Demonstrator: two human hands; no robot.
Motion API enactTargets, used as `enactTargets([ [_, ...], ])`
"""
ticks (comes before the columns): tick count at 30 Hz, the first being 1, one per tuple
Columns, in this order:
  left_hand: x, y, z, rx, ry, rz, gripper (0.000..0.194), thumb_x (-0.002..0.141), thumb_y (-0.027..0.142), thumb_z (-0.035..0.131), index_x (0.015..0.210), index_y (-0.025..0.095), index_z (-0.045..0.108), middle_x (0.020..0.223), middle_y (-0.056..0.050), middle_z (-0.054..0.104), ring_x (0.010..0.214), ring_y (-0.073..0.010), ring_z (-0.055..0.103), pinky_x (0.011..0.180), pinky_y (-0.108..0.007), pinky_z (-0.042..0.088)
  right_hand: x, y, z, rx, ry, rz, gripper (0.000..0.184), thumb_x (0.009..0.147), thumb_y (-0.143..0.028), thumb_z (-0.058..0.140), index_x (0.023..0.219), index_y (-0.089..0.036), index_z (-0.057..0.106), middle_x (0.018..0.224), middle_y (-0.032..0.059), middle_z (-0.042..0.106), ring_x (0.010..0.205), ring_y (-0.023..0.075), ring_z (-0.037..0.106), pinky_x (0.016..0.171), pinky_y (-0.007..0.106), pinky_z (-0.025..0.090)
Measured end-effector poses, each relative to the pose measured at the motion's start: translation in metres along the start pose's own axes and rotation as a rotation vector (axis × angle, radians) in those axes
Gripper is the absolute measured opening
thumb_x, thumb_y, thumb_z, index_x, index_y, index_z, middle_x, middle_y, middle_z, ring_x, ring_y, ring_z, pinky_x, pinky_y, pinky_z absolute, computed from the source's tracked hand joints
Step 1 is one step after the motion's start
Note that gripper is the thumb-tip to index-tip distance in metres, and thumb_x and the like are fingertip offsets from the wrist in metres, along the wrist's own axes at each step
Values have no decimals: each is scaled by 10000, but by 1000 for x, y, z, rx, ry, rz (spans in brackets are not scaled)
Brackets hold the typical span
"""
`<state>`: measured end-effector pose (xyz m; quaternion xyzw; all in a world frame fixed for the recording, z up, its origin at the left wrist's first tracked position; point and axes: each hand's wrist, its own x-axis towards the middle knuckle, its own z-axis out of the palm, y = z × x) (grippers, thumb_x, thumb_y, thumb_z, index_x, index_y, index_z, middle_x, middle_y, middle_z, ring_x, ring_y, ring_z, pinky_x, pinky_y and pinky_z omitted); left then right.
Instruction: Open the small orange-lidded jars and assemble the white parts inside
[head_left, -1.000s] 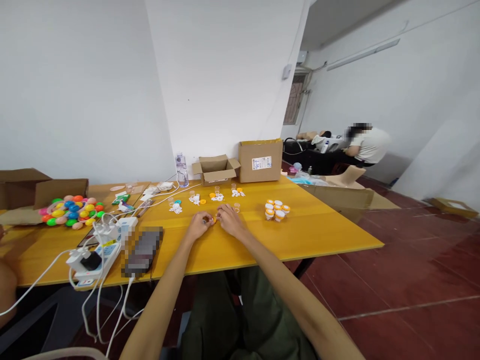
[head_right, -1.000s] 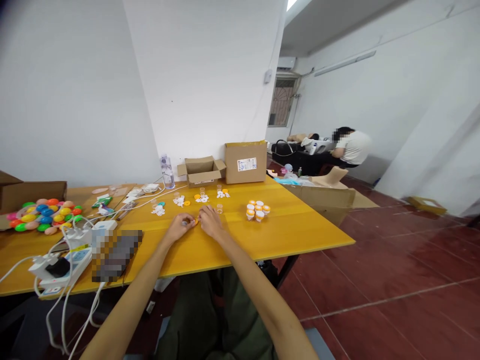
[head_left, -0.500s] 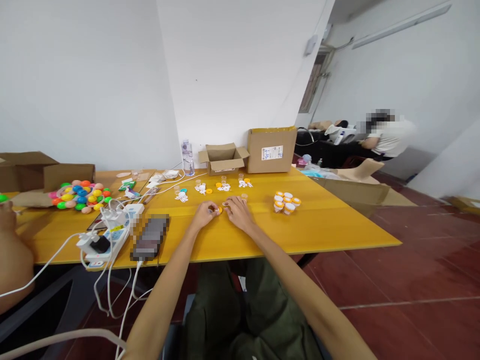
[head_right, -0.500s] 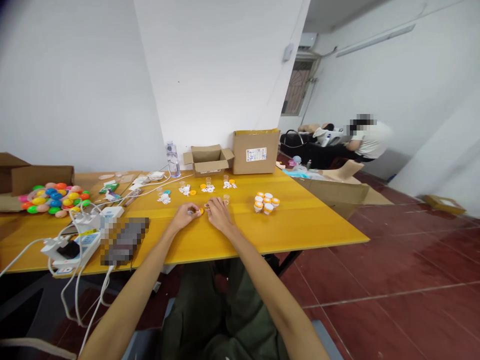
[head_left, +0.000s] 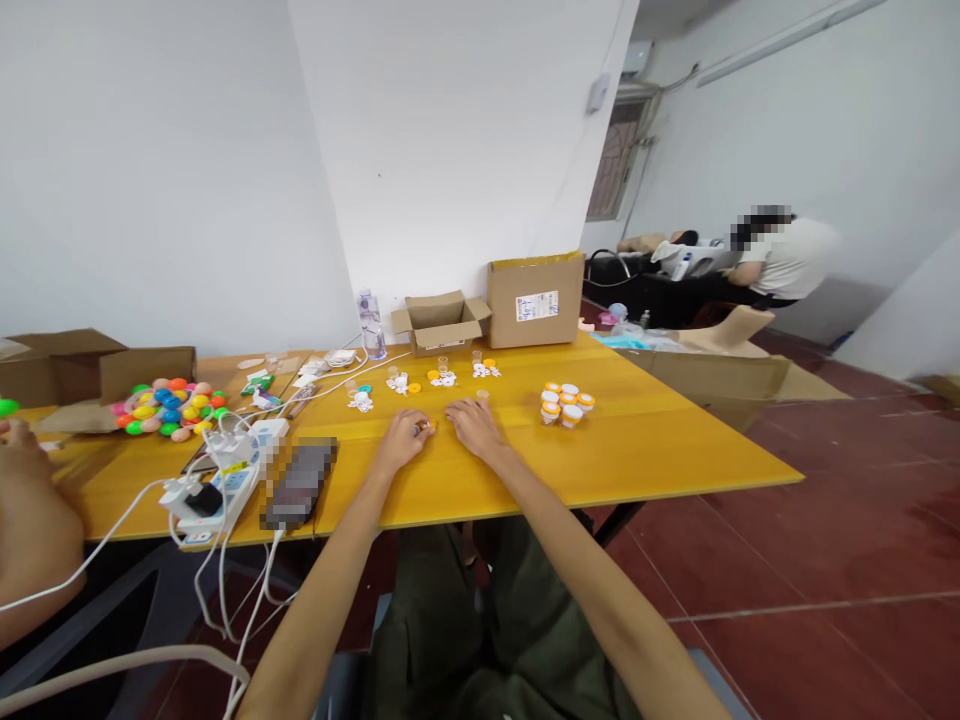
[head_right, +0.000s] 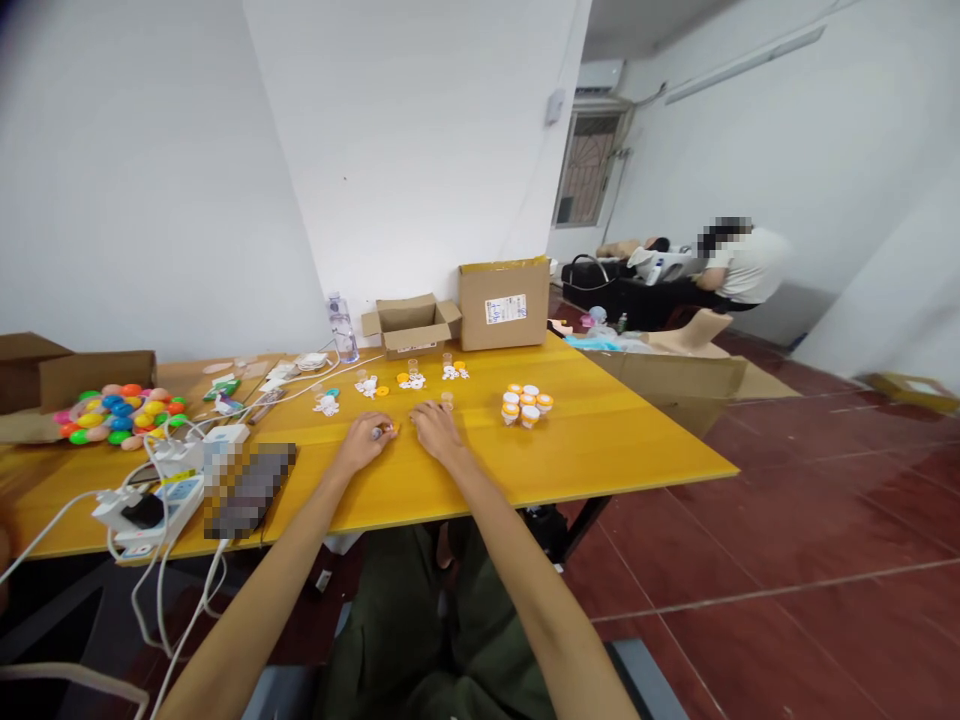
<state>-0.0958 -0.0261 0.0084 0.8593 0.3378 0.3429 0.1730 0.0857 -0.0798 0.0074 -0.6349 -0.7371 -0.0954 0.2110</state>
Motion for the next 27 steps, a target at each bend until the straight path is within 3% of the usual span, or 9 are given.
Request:
enactTargets([
  [4, 0, 5, -5, 13, 16, -4, 42, 816, 279, 700, 814, 256, 735, 931, -39, 766, 985, -238, 668, 949, -365, 509, -3, -1, 1, -23, 77, -10, 288, 957, -119, 489, 1015, -227, 750, 1106, 107, 741, 1059, 246, 609, 892, 396, 438],
  [13, 1, 5, -10, 5, 16, -31, 58, 791, 247, 727, 735, 261, 720, 833, -16, 751, 897, -218, 668, 959, -387, 499, -9, -8, 3, 25, 191, -216, 241, 957, -127, 535, 1063, -233, 724, 1103, 86, 731, 1051, 230, 596, 889, 375, 439],
  [19, 4, -1, -8, -97, -6, -77, 19, 749, 230, 733, 746, 244, 721, 862, -22, 759, 930, -216, 663, 954, -386, 504, -8, -10, 5, 70, 163, -300, 209, 962, -159, 575, 1101, -228, 715, 1131, 87, 722, 1094, 220, 585, 922, 371, 424],
  [27, 5, 1, -7, -225, -51, -89, 70, 733, 250, 733, 677, 228, 698, 843, -21, 764, 871, -205, 681, 954, -398, 512, -10, -12, 0, 54, 72, -251, 223, 984, -183, 540, 1077, -233, 737, 1096, 92, 731, 1087, 221, 587, 924, 371, 416],
])
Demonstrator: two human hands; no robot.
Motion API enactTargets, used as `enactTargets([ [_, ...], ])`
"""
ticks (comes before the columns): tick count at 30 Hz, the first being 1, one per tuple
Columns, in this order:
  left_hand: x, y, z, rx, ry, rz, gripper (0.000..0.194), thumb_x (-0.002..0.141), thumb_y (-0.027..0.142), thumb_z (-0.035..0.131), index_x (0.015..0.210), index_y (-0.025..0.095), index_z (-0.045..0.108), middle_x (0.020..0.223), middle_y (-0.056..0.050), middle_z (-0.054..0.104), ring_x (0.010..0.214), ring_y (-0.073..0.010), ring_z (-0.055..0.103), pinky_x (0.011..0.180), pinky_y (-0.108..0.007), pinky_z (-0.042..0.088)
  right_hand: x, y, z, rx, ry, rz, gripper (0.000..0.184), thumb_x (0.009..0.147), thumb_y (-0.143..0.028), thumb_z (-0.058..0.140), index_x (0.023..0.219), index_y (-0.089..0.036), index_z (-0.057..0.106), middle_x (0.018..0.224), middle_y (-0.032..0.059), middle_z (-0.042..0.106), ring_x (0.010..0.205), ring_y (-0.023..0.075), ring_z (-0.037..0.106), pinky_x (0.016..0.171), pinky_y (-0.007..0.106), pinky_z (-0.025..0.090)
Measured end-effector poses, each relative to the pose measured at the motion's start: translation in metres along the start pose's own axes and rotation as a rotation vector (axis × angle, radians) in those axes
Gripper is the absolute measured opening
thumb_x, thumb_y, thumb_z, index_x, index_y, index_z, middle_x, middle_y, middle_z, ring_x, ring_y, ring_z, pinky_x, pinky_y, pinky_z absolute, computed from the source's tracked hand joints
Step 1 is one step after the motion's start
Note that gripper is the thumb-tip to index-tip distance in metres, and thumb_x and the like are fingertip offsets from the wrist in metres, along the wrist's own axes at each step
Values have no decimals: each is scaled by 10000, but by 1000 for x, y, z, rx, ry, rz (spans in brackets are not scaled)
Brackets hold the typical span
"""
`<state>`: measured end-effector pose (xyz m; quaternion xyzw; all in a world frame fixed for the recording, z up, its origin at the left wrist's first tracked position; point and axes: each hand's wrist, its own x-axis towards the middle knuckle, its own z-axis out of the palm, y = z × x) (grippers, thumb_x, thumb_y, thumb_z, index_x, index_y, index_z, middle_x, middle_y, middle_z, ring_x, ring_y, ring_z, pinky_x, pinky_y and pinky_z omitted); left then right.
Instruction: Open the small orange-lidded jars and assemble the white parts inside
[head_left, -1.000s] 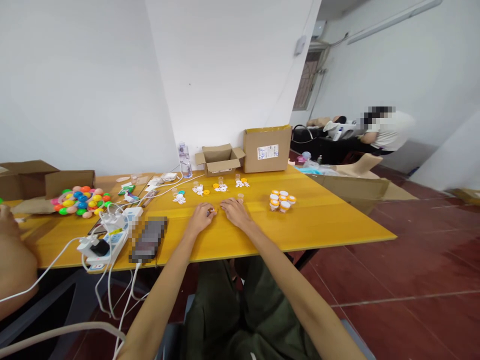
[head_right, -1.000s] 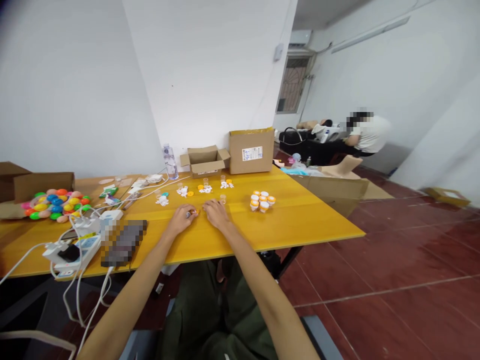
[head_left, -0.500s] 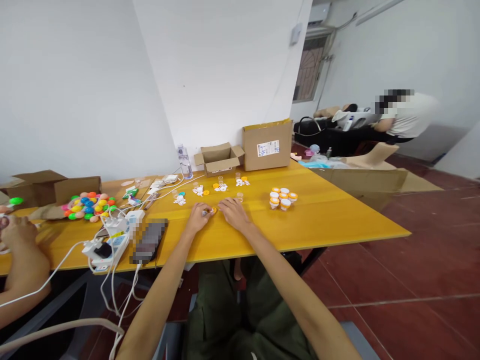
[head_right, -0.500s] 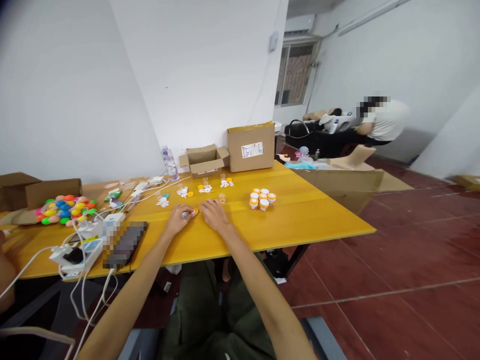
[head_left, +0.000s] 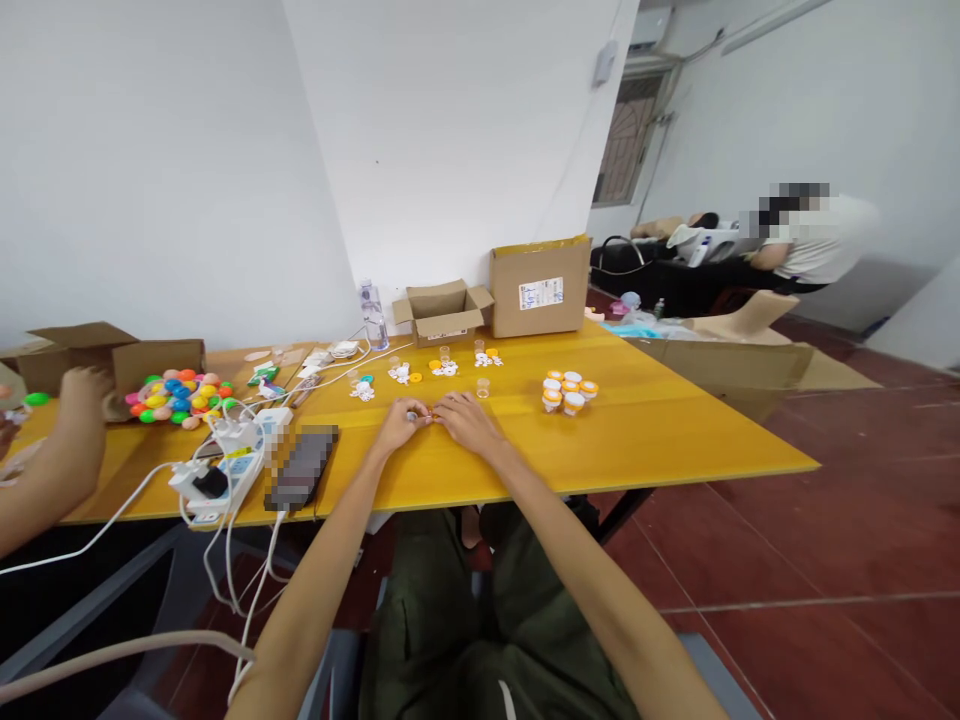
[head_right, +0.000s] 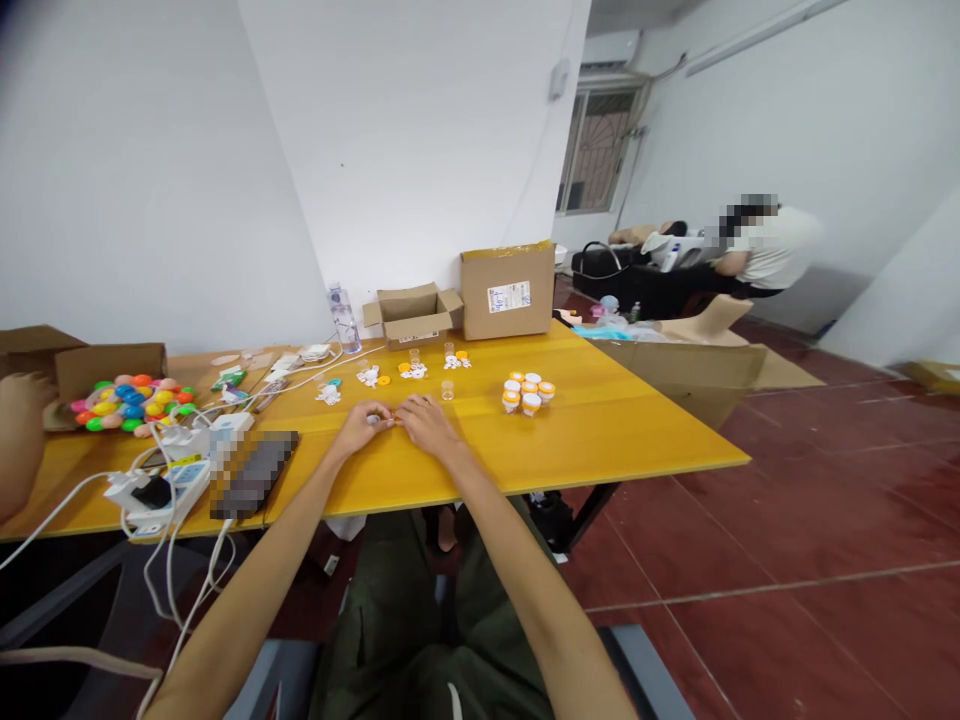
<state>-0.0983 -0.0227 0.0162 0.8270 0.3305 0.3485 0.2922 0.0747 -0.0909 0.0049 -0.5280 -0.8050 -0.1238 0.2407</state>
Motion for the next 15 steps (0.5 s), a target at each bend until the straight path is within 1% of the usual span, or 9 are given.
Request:
enactTargets([
  [3, 0, 1, 0, -38, 10, 0, 93, 741, 273, 733, 674, 220, 697, 848, -27, 767, 879, -205, 688, 923, -381, 526, 0, 0, -1, 6, -6, 7, 216, 994, -209, 535, 1058, -230, 741, 1095, 93, 730, 1074, 218, 582, 911, 364, 414],
  [8, -1, 1, -2, -98, 60, -32, 135, 788, 320, 707, 703, 215, 702, 909, -46, 773, 883, -207, 693, 813, -341, 549, 2, 0, -5, 30, 5, 10, 195, 996, -241, 544, 1055, -217, 728, 1092, 96, 728, 1052, 220, 582, 887, 355, 417],
  [12, -2, 7, -2, -44, 158, -14, 127, 810, 331, 707, 737, 228, 720, 930, -42, 780, 963, -220, 684, 915, -376, 523, 1, -1, -8, 64, 48, 11, 187, 996, -262, 544, 1090, -207, 696, 1129, 96, 713, 1068, 229, 569, 889, 359, 423],
  [15, -4, 13, 0, -23, 170, 16, 110, 816, 317, 711, 742, 238, 733, 967, -41, 777, 1005, -224, 677, 973, -400, 503, 0, -1, -9, 84, 77, -2, 197, 1009, -267, 508, 1099, -218, 676, 1156, 95, 699, 1069, 236, 563, 892, 366, 427],
])
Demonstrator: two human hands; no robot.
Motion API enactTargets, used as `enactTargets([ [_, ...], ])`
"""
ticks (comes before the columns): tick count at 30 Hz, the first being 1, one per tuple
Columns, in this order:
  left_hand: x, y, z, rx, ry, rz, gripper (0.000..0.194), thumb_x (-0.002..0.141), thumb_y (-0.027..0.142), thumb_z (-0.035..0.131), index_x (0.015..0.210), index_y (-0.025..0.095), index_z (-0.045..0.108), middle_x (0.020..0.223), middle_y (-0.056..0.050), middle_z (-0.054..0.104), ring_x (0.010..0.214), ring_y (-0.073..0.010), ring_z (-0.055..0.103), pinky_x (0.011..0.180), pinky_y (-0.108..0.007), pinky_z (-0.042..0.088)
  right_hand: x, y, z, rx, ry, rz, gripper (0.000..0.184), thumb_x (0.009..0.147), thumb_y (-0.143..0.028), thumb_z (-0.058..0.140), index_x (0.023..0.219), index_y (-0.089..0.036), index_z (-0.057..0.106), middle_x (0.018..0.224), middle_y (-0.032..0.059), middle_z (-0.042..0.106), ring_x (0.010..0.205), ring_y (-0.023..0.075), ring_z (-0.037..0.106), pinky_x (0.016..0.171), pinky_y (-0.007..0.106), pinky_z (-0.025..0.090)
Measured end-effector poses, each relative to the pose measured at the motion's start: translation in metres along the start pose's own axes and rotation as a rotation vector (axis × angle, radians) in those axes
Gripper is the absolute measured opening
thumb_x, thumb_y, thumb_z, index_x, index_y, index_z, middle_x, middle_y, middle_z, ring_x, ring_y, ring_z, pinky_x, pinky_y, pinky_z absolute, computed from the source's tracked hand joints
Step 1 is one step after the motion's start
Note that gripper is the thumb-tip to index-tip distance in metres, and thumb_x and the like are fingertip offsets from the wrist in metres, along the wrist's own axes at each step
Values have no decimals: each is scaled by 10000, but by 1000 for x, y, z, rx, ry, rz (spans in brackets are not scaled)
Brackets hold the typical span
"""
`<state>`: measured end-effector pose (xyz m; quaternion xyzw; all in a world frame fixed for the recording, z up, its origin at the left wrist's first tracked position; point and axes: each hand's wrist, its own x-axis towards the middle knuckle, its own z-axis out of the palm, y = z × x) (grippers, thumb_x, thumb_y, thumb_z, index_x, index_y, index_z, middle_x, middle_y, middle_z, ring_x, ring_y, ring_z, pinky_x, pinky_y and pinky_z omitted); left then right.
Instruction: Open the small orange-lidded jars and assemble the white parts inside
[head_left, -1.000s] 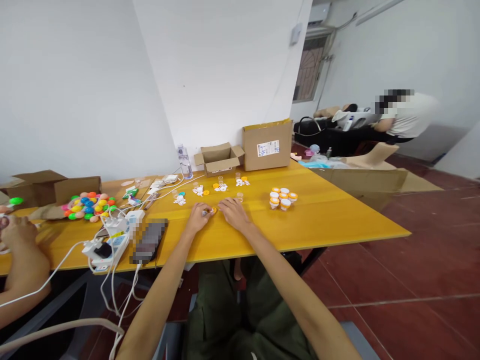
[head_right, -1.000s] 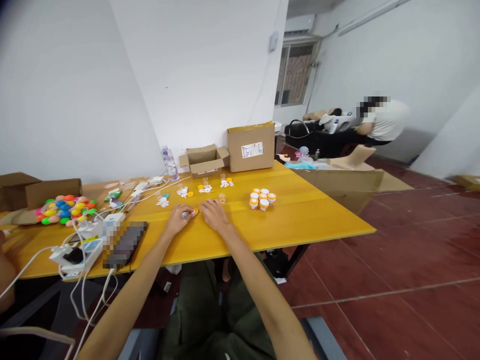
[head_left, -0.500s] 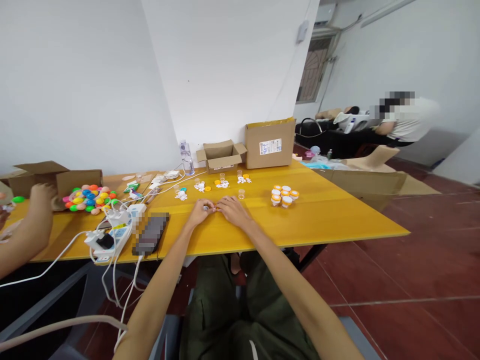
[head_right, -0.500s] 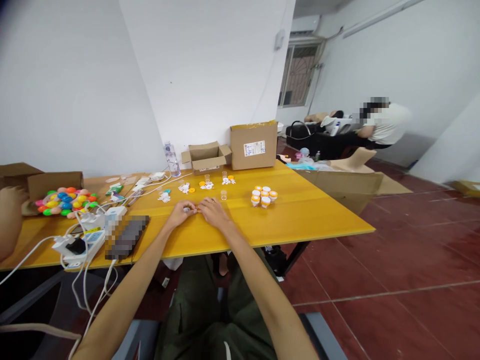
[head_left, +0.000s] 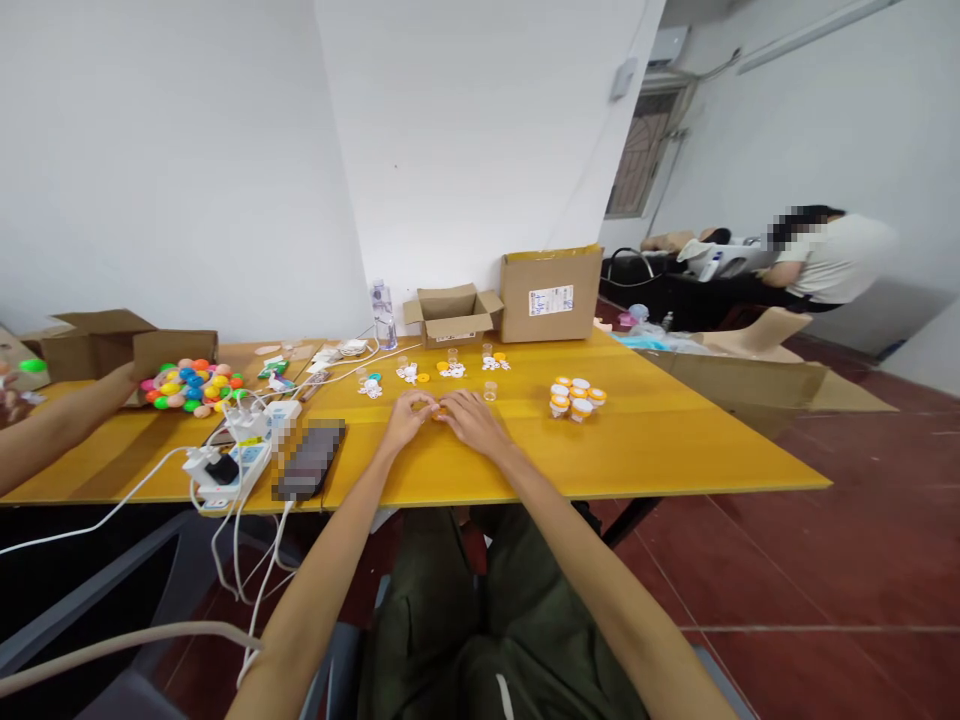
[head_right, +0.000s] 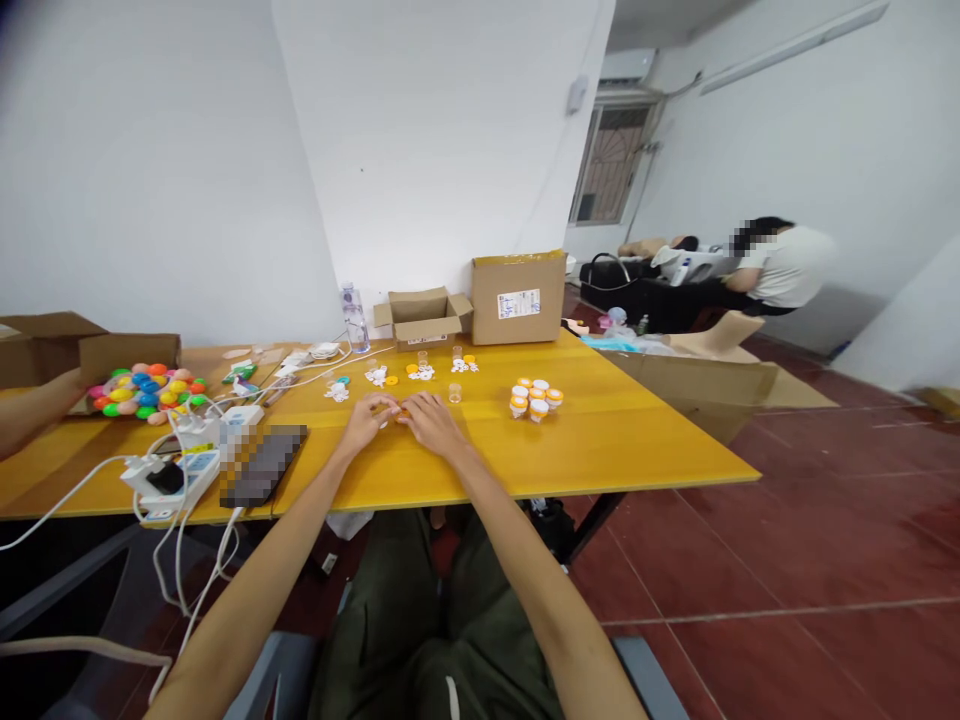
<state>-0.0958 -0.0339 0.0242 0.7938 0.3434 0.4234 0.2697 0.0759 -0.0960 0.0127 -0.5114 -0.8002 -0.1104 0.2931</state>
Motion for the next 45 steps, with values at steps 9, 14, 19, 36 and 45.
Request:
enactTargets([
  [9, -1, 6, 4, 47, -16, 73, 103, 835, 323, 712, 777, 263, 772, 953, -40, 759, 1018, -236, 657, 1013, -426, 483, 0, 2, 4, 34, 45, 25, 204, 1006, -203, 466, 1004, -226, 668, 1092, 84, 693, 1028, 238, 568, 887, 374, 448],
  [14, -1, 4, 4, 120, -3, 70, 96, 850, 320, 694, 854, 263, 771, 936, -39, 756, 1017, -243, 645, 997, -420, 484, 1, 2, 5, -42, 35, 113, 214, 993, -190, 471, 969, -221, 681, 1072, 97, 691, 1027, 250, 566, 892, 386, 449],
  [19, -1, 0, 7, 253, 14, 37, 94, 820, 219, 706, 884, 257, 763, 982, -55, 744, 1063, -268, 626, 977, -432, 474, 1, 7, 10, -142, 27, 218, 221, 974, -191, 480, 1017, -198, 697, 1183, 140, 667, 1087, 280, 548, 933, 434, 438],
  [36, 6, -9, 13, 238, -77, 43, 107, 819, 232, 682, 746, 252, 757, 878, -46, 737, 960, -238, 647, 963, -402, 497, 0, 11, 14, -212, 53, 332, 212, 947, -236, 503, 1029, -197, 695, 1125, 160, 667, 1072, 307, 535, 961, 468, 411],
  [45, 11, -14, 13, 185, -100, 40, 161, 803, 115, 620, 699, 224, 677, 869, -48, 709, 937, -232, 642, 938, -399, 505, -2, 8, 8, -192, 58, 239, 232, 983, -228, 466, 1068, -205, 681, 1127, 143, 669, 1065, 291, 547, 952, 449, 412],
])
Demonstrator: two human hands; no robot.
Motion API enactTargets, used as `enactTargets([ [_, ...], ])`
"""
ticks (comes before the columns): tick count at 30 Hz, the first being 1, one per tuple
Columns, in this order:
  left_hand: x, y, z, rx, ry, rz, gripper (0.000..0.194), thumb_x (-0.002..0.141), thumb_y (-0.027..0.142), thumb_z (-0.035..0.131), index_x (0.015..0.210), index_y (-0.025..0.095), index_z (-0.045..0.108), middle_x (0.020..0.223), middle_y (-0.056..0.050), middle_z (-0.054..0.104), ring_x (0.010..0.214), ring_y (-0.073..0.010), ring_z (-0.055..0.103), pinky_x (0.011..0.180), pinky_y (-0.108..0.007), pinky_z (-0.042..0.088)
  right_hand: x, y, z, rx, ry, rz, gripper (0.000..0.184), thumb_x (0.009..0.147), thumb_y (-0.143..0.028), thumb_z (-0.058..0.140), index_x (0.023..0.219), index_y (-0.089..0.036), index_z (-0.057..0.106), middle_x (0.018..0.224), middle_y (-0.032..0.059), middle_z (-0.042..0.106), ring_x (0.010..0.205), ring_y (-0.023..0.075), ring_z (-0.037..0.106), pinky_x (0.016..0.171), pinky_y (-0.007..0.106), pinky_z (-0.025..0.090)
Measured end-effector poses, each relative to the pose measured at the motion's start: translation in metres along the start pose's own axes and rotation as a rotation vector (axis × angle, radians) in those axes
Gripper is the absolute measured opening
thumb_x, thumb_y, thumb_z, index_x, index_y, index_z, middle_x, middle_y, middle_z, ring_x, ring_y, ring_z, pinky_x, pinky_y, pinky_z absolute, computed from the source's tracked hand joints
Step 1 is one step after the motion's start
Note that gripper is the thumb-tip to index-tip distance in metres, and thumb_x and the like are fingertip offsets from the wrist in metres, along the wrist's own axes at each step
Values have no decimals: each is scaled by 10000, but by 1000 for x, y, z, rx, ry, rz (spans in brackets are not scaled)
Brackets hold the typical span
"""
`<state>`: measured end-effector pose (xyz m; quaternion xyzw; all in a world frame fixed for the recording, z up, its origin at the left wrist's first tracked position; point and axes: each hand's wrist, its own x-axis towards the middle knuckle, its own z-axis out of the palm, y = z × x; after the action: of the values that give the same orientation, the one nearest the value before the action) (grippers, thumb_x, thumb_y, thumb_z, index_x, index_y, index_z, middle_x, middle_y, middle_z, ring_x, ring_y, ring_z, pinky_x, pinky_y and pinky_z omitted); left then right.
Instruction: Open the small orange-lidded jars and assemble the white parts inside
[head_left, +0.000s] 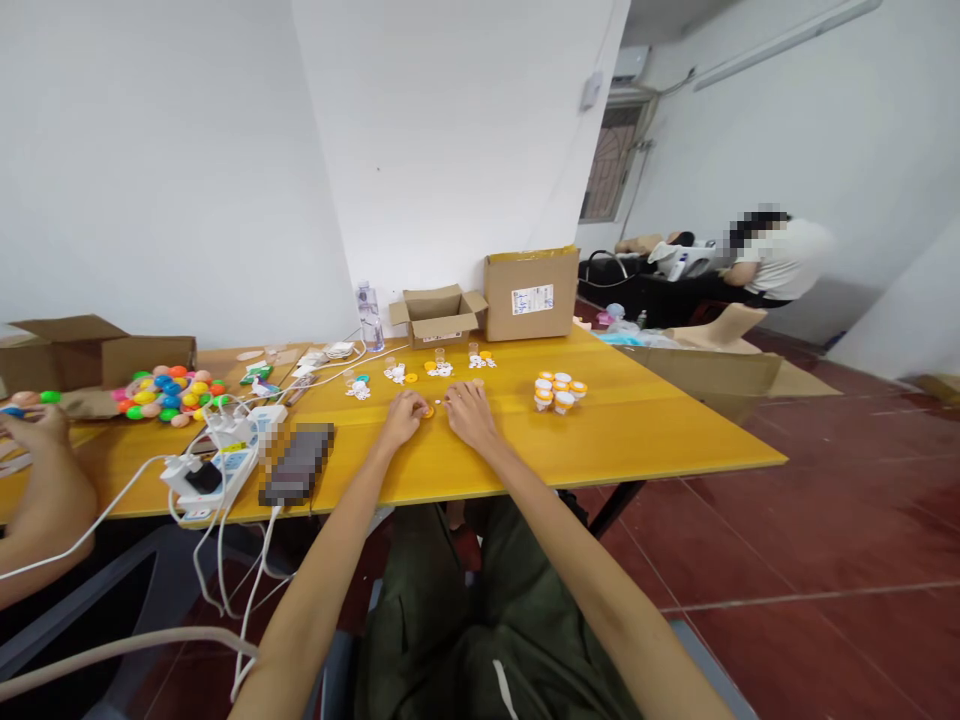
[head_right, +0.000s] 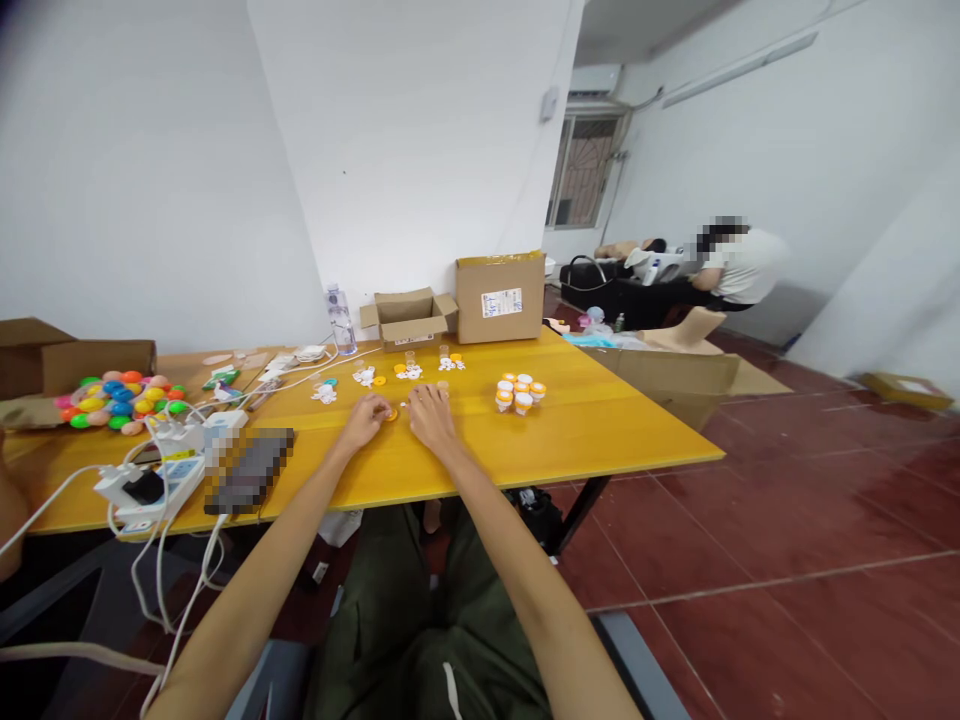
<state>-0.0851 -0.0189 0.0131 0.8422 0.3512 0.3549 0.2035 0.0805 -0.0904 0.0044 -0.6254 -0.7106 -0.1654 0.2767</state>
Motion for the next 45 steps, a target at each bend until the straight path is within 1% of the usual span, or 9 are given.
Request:
enactTargets([
  [5, 0, -5, 3, 3, 4, 11, 143, 813, 116, 613, 731, 220, 665, 857, -40, 702, 941, -228, 630, 929, -389, 502, 0, -7, -1, 34, -38, -185, 162, 983, -276, 554, 1069, -217, 678, 1141, 109, 663, 1075, 254, 548, 910, 389, 435],
  [10, 2, -12, 6, -25, 0, 0, 97, 821, 169, 653, 742, 221, 676, 843, -32, 707, 930, -220, 632, 920, -372, 503, 1, -5, 0, 48, -56, -232, 138, 981, -272, 577, 1052, -216, 682, 1073, 93, 673, 1037, 234, 563, 871, 361, 449],
  [16, 5, -16, 7, -94, -1, -10, 85, 790, 174, 675, 715, 210, 684, 785, -24, 706, 862, -204, 648, 898, -370, 516, 0, -3, 3, 46, -30, -221, 138, 975, -258, 581, 1060, -223, 683, 1069, 95, 674, 1024, 245, 561, 868, 373, 450],
  [26, 4, -5, 1, -304, -40, -65, 88, 737, 172, 643, 658, 199, 672, 724, -13, 715, 758, -181, 670, 810, -330, 549, 2, -5, 6, 49, -37, -213, 149, 990, -290, 568, 1043, -208, 680, 1050, 90, 681, 1010, 228, 565, 865, 349, 431],
  [35, 3, -2, -2, -366, -67, -60, 114, 700, 182, 677, 590, 201, 654, 753, -24, 736, 767, -185, 687, 821, -340, 556, 2, -4, 7, 67, -38, -218, 148, 978, -309, 595, 1070, -220, 669, 1086, 88, 673, 1039, 231, 554, 868, 353, 413],
  [45, 2, -2, -3, -384, -65, -65, 103, 712, 241, 675, 618, 206, 652, 700, -10, 713, 731, -181, 667, 789, -326, 551, 3, -6, 0, 94, -72, -211, 159, 977, -319, 599, 1063, -219, 687, 1111, 92, 678, 1064, 230, 562, 878, 357, 426],
])
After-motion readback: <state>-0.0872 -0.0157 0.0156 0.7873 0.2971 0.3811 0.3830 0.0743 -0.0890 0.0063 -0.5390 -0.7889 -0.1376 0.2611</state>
